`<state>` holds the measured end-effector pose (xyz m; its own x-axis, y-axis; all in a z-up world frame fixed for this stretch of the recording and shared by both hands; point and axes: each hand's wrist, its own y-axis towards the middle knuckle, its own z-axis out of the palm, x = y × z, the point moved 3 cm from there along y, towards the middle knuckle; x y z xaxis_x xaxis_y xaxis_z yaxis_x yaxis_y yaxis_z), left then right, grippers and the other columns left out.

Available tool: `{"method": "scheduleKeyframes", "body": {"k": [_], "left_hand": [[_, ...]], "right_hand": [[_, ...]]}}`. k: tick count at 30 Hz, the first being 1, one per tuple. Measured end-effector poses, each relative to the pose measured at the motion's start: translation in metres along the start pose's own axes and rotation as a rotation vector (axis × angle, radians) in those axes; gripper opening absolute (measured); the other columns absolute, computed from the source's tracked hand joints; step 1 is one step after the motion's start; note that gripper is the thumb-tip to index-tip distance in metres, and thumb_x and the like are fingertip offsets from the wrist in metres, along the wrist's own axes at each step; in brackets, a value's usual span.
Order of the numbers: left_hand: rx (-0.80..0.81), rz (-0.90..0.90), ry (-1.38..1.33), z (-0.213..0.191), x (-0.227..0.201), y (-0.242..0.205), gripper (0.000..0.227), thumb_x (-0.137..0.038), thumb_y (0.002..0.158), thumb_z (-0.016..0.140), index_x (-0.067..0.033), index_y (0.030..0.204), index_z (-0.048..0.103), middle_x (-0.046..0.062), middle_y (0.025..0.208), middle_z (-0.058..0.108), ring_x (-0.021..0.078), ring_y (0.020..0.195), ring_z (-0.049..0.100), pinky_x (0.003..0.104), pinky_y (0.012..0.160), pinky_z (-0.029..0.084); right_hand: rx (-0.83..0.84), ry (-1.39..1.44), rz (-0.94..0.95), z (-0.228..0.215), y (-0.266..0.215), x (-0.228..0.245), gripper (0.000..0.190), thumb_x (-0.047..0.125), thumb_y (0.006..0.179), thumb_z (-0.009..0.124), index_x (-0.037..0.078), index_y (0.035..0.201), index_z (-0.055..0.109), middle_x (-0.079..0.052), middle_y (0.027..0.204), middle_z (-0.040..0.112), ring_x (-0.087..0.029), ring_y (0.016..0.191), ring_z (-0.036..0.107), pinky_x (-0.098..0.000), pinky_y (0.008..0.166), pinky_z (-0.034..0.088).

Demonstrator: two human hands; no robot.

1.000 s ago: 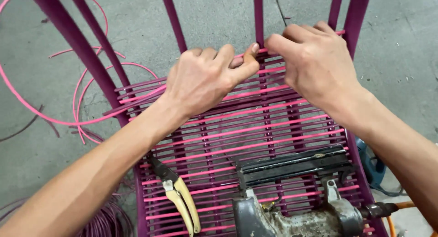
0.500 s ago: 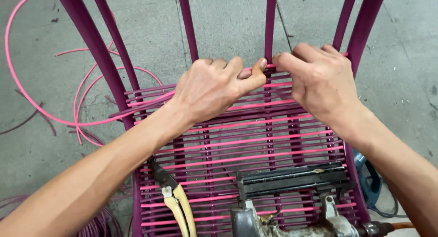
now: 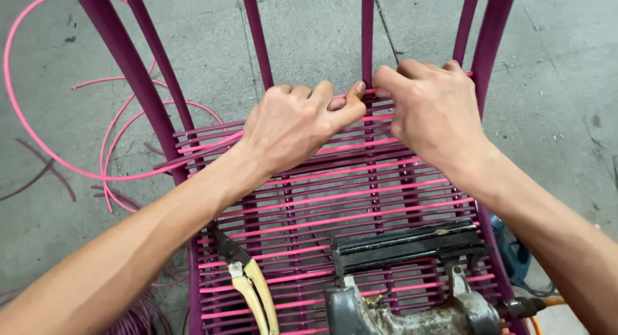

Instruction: Weaving and securing pink cord to a metal chair frame using industrial tools.

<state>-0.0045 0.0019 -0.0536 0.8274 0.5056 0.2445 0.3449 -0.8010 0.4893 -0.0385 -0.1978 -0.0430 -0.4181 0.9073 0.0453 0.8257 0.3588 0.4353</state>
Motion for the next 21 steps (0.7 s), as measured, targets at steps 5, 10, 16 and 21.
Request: {"method": "scheduleKeyframes", "body": {"k": [5, 10, 16, 21], "left_hand": [[0.004, -0.044, -0.158, -0.009, 0.003, 0.004, 0.029, -0.017, 0.094, 0.065, -0.0227, 0.123, 0.065, 0.007, 0.083, 0.063, 0.025, 0.06, 0.067, 0.04, 0.046, 0.049], [-0.017, -0.197, -0.289, -0.02, 0.002, 0.01, 0.045, -0.008, 0.079, 0.071, -0.0218, 0.122, 0.067, 0.009, 0.089, 0.061, 0.028, 0.071, 0.065, 0.044, 0.054, 0.049], [-0.024, -0.313, -0.312, -0.017, -0.012, 0.027, 0.047, -0.003, 0.068, 0.07, -0.0144, 0.113, 0.069, 0.011, 0.092, 0.06, 0.0319, 0.087, 0.064, 0.046, 0.067, 0.051], [-0.005, -0.343, -0.303, -0.017, -0.015, 0.028, 0.043, 0.0, 0.071, 0.071, -0.014, 0.112, 0.07, 0.011, 0.09, 0.06, 0.0313, 0.084, 0.065, 0.046, 0.061, 0.05]], "right_hand": [[0.025, -0.018, 0.027, 0.001, 0.007, 0.002, 0.023, 0.002, 0.079, 0.068, 0.014, 0.099, 0.068, -0.005, 0.082, 0.065, -0.03, 0.08, 0.068, -0.047, 0.07, 0.047], [0.021, 0.003, 0.039, -0.001, 0.011, 0.003, 0.026, 0.003, 0.071, 0.068, 0.013, 0.095, 0.067, -0.006, 0.081, 0.067, -0.032, 0.08, 0.069, -0.049, 0.068, 0.048], [0.036, -0.029, 0.06, -0.003, 0.015, 0.004, 0.036, 0.004, 0.069, 0.068, 0.012, 0.104, 0.071, -0.006, 0.082, 0.067, -0.03, 0.083, 0.07, -0.0519, 0.071, 0.049], [0.052, -0.008, 0.073, 0.001, 0.013, 0.002, 0.036, 0.003, 0.07, 0.067, 0.012, 0.105, 0.07, -0.005, 0.083, 0.067, -0.029, 0.085, 0.07, -0.0516, 0.072, 0.049]]}}
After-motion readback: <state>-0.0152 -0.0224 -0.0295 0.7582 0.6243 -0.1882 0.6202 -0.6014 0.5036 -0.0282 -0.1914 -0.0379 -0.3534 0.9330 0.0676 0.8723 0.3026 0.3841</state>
